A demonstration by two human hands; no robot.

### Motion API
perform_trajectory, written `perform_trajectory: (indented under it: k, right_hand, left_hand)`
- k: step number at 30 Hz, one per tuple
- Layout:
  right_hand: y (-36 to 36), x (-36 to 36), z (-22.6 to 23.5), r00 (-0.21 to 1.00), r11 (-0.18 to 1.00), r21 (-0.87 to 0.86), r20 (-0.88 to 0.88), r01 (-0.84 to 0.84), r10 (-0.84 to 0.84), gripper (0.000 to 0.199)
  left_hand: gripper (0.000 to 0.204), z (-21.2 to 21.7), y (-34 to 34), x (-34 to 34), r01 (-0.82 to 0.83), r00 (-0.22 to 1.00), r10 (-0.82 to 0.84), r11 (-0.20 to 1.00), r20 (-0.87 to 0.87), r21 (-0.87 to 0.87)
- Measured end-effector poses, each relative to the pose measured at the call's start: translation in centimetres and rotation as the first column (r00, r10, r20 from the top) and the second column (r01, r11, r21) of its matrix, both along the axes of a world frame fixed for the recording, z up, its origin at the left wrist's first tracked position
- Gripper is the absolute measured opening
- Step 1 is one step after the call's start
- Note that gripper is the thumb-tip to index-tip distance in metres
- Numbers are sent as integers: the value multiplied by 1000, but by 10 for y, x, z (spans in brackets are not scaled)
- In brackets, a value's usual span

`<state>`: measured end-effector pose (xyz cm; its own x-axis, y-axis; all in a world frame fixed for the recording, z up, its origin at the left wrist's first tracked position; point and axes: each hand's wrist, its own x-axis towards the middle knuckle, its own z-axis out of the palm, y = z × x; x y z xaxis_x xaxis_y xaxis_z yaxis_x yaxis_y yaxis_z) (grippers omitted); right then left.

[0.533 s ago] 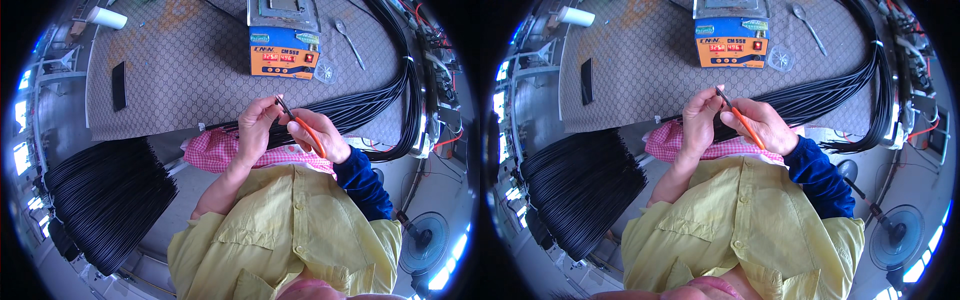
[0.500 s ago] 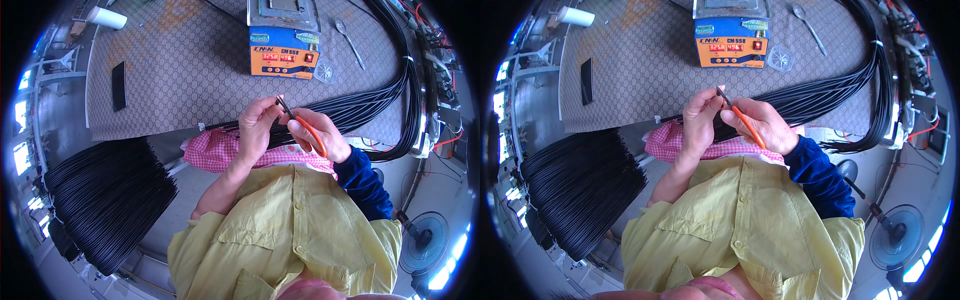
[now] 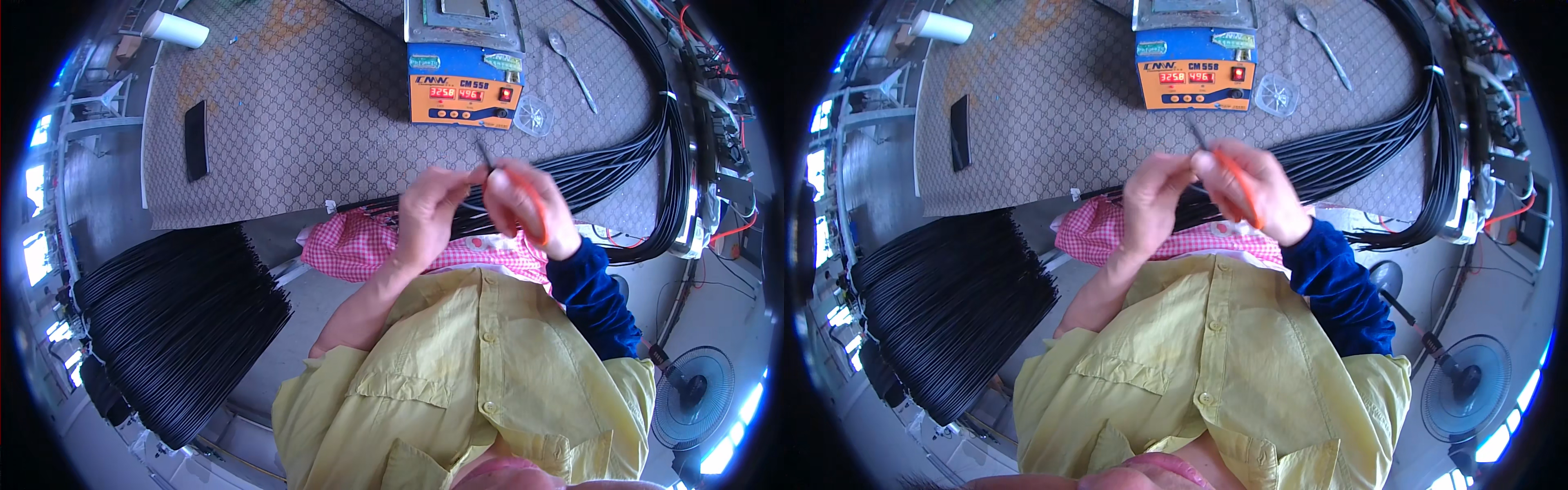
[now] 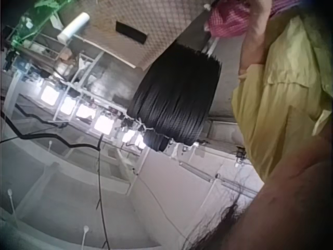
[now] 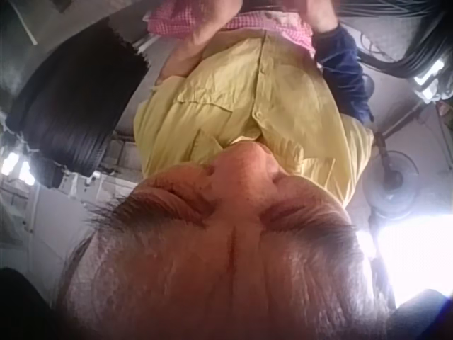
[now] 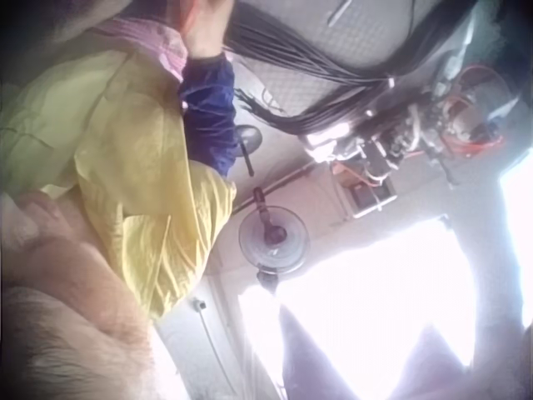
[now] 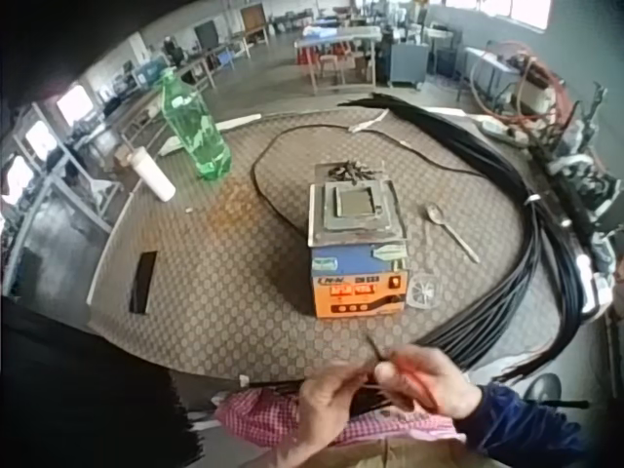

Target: Stripping insulation from the ends of black electrical wires using manual tools and a wire stripping machine.

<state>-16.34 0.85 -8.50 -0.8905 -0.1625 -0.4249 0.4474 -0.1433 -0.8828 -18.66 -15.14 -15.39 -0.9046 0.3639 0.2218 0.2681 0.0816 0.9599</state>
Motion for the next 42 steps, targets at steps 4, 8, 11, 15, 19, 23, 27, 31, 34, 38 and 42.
perform_trajectory:
  k: [4,8,11,15,19,23,27,31,34,38,42]
  right_hand:
    - [13,-13,11,988,997,38,-138,68,-62,26]
    - [22,-18,-29,878,608,788,-355,96,322,30]
    - [26,-24,-63,762,400,909,-341,118,550,29]
    - [19,-27,-76,685,386,897,-421,216,595,26]
    - [16,-17,-55,814,771,634,-478,60,330,18]
    - [3,-5,-45,992,987,-118,-75,-107,98,15]
    - [1,-5,-50,992,985,-169,-124,-38,17,11]
    - [4,-6,-47,989,973,-231,-136,22,-55,7]
    - [7,-7,-46,989,982,-189,-144,-13,-14,6]
    - [6,-7,-44,992,983,-182,-120,20,-42,7]
    - [6,-8,-38,993,991,-134,-119,-7,-9,6]
  left_hand:
    - [15,-6,-1,13,-139,852,1,964,523,225]
    - [15,5,0,5,-156,863,-57,915,502,372]
    - [14,11,0,1,-153,802,-121,905,585,397]
    - [13,12,0,1,-205,733,-159,875,661,438]
    - [13,13,-2,-4,-249,670,-208,842,713,479]
    - [12,19,7,-7,-279,623,-257,810,739,516]
    - [13,26,9,-8,-230,650,-300,798,698,557]
    - [20,29,5,-15,-176,665,-308,820,680,544]
    - [29,24,2,-21,-188,602,-441,732,665,655]
    - [32,28,4,-24,-216,557,-449,735,699,643]
    - [30,25,3,-26,-245,520,-475,713,710,657]
